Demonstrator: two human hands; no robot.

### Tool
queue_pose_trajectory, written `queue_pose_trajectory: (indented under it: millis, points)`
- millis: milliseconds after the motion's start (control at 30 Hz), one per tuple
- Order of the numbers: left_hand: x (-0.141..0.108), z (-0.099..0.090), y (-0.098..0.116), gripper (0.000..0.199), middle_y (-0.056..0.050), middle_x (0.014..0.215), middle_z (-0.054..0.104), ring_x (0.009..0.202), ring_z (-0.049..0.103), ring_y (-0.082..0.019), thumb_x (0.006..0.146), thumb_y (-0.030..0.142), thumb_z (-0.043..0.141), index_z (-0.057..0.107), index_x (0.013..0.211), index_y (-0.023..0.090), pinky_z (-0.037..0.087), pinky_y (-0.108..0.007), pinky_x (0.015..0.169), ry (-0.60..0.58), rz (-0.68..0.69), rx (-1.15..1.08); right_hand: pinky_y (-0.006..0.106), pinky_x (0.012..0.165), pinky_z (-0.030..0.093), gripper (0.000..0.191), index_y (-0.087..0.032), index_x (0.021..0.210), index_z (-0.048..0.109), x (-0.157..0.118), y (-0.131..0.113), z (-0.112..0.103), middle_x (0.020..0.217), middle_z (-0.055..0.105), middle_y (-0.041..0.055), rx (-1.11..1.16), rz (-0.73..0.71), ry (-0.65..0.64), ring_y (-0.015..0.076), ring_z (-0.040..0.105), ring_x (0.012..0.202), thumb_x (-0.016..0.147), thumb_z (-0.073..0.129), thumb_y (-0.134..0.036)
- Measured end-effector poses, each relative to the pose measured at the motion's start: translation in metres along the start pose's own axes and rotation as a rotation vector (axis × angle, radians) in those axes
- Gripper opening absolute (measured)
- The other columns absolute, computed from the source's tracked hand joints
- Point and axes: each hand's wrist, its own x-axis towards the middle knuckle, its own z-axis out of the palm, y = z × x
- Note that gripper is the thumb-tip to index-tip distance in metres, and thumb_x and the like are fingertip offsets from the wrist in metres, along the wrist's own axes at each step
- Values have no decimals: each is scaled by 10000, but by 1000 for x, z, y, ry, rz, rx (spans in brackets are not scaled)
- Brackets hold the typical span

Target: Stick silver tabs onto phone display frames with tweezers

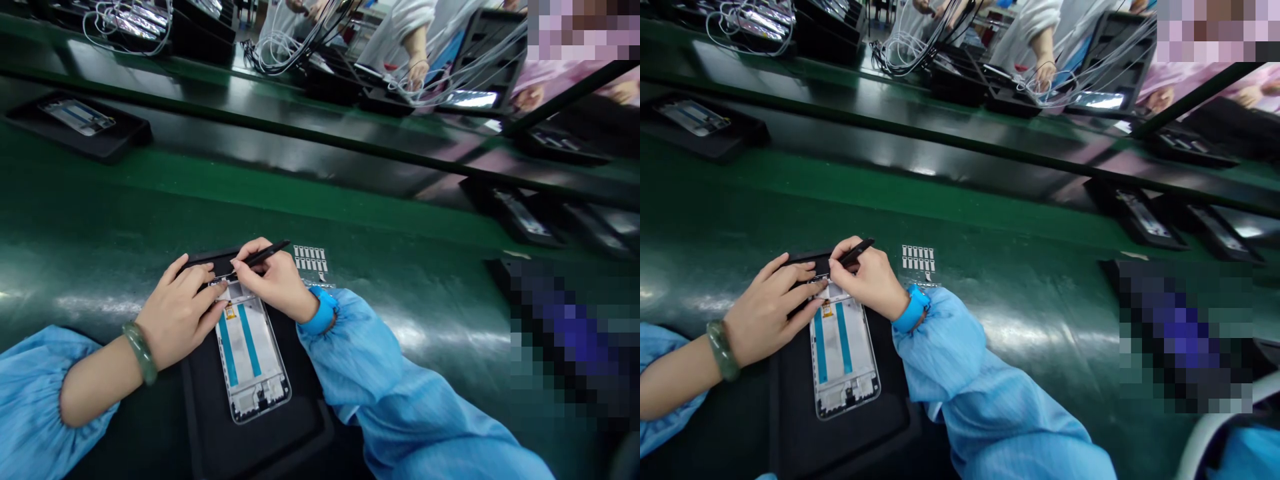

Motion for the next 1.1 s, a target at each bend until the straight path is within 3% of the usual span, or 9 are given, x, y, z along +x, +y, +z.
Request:
queue_pose_trajectory:
  millis: [167,333,500,667,1100]
  points:
    - [0,0,0,255,-96,1002,629,1071,551,-240,877,251,467,633,1046,157,313,-509,1036,1,-3,-5,199,587,507,17,-189,797,547,-1,-1,0,783,585,-11,-20,-43,-5,89,588,653,785,549,-178]
    - [0,0,1,259,-99,1010,625,1073,550,-240,877,249,463,629,1052,154,308,-510,1038,-4,-5,-4,226,682,494,40,-189,803,551,-3,0,1,798,607,4,-174,-199,1,110,593,728,790,538,-154]
    - [1,0,1,230,-94,995,623,1071,551,-236,878,249,456,637,993,163,313,-512,1037,-2,-13,-8,233,669,478,72,-194,827,528,-5,-3,5,779,600,15,-309,-337,-24,118,579,720,811,484,-139]
    - [2,-1,4,220,-108,1015,616,1068,551,-238,879,237,443,638,927,147,322,-515,1037,-2,-14,-13,275,679,466,91,-194,825,512,-6,-16,7,789,597,36,-501,-334,-120,152,561,744,816,457,-122]
    - [-1,2,4,300,-124,1085,612,1129,521,-258,883,249,448,586,1121,131,300,-521,1052,-5,-18,-12,256,699,498,57,-194,824,563,-7,2,-1,818,625,20,-139,-208,-21,127,604,760,797,541,-149]
